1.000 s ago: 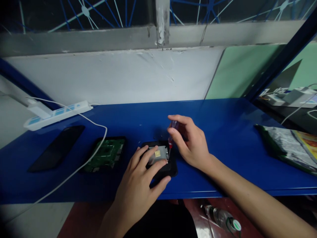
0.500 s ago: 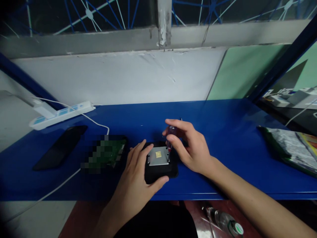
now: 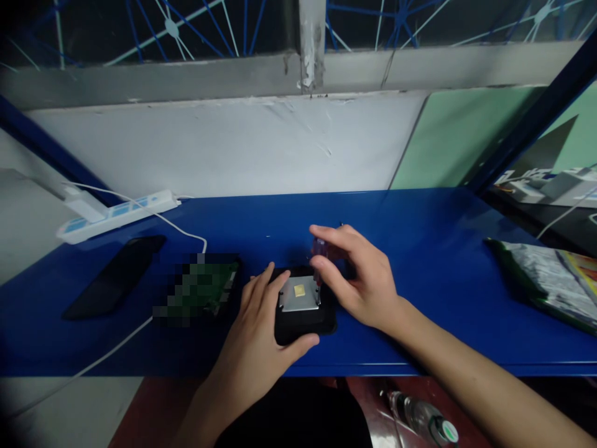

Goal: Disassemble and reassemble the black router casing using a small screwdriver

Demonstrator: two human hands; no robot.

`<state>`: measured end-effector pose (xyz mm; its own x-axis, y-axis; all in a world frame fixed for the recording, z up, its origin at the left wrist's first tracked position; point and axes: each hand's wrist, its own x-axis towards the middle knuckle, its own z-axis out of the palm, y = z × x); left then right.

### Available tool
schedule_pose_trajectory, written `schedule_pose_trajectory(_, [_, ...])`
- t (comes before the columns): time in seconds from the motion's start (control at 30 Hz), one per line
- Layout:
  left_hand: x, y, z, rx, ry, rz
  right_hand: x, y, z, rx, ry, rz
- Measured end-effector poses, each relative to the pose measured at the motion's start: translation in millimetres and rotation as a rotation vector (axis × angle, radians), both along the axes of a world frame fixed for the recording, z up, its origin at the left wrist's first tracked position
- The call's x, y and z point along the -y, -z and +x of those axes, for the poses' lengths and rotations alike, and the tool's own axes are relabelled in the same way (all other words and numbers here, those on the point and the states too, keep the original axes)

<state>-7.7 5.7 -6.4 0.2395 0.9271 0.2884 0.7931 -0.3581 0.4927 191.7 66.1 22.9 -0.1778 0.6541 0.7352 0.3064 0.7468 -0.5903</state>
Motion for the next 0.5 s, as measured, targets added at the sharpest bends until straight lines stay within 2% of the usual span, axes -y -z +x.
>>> schedule_pose_trajectory(0.13, [-0.4, -2.3, 0.7, -0.022, -0.002, -0.056, -3.0, -2.2, 2.0, 0.012, -0.061, 0.066])
schedule_pose_trajectory(0.3, [-0.5, -4.1, 2.9, -0.005, -0.018, -0.082, 2.0, -6.0, -0.5, -0.012, -0.067, -0.042])
schedule_pose_trajectory(0.5, [-0.8, -5.0, 2.9, -0.034, -0.028, -0.086, 0.3, -6.4, -0.6, 0.056, -0.002, 0.099])
